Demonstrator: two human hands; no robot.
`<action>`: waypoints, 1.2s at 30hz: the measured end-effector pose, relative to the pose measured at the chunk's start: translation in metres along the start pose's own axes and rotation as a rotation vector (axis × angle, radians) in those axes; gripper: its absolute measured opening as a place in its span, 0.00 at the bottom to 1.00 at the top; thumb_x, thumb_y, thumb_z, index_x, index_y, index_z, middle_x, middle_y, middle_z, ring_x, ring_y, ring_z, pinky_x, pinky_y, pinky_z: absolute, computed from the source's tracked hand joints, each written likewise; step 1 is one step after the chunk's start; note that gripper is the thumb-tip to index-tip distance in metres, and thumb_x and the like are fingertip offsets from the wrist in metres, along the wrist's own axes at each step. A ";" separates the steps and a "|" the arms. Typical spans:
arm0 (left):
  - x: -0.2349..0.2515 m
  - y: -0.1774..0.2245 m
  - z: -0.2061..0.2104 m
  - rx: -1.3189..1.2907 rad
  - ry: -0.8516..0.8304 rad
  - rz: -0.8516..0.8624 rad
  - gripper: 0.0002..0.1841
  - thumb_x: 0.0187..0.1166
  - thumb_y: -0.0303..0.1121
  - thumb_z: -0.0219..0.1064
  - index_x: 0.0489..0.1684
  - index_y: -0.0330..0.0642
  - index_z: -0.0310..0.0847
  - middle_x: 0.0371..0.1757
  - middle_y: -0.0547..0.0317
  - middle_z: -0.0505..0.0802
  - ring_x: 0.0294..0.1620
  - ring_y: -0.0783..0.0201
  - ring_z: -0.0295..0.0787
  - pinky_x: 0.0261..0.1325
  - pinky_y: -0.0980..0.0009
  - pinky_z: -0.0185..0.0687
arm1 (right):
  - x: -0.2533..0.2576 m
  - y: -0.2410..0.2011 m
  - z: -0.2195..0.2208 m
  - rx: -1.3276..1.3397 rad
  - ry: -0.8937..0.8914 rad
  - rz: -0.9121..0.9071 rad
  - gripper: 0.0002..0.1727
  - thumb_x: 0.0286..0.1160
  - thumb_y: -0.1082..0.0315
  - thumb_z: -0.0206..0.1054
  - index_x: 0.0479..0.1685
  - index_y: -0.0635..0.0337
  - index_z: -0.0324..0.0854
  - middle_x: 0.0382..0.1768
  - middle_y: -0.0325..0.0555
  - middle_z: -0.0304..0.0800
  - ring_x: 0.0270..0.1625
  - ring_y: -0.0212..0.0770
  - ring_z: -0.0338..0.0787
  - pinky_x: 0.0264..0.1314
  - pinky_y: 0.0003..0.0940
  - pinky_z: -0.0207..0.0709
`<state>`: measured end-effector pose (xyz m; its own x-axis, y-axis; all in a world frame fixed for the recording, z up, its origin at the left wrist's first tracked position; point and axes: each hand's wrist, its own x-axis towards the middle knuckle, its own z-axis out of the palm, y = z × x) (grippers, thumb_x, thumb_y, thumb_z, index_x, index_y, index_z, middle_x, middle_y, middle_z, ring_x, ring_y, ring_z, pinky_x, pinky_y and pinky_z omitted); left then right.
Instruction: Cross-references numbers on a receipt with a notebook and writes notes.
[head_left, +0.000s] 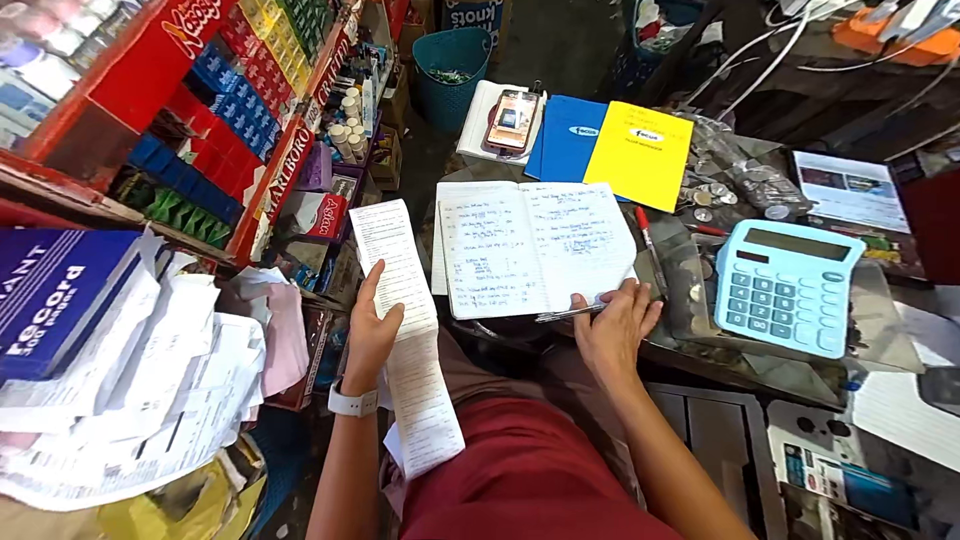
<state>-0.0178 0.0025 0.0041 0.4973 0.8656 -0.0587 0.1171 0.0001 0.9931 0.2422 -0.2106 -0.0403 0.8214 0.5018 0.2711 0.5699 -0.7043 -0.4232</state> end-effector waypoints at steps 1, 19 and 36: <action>0.000 0.000 0.000 -0.002 -0.002 0.000 0.40 0.70 0.22 0.62 0.91 0.46 0.58 0.86 0.52 0.73 0.67 0.66 0.86 0.63 0.66 0.86 | 0.001 0.000 -0.001 0.024 -0.004 -0.012 0.31 0.81 0.50 0.62 0.53 0.80 0.77 0.80 0.84 0.66 0.89 0.81 0.55 0.91 0.74 0.30; -0.001 0.001 -0.001 0.002 -0.006 0.011 0.40 0.70 0.21 0.61 0.91 0.46 0.59 0.83 0.52 0.76 0.66 0.68 0.87 0.63 0.68 0.87 | -0.010 -0.021 0.008 0.214 0.070 -0.119 0.28 0.81 0.53 0.66 0.45 0.79 0.74 0.77 0.87 0.67 0.80 0.83 0.69 0.87 0.68 0.56; 0.001 0.001 -0.001 -0.004 -0.001 -0.028 0.40 0.71 0.21 0.61 0.92 0.46 0.57 0.82 0.51 0.77 0.63 0.67 0.89 0.61 0.68 0.88 | -0.006 0.001 0.003 -0.010 0.019 0.047 0.35 0.81 0.45 0.62 0.53 0.80 0.77 0.81 0.87 0.61 0.88 0.82 0.57 0.92 0.68 0.39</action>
<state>-0.0184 0.0039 0.0052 0.4950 0.8646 -0.0862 0.1276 0.0258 0.9915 0.2377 -0.2130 -0.0448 0.8473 0.4585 0.2679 0.5311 -0.7317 -0.4273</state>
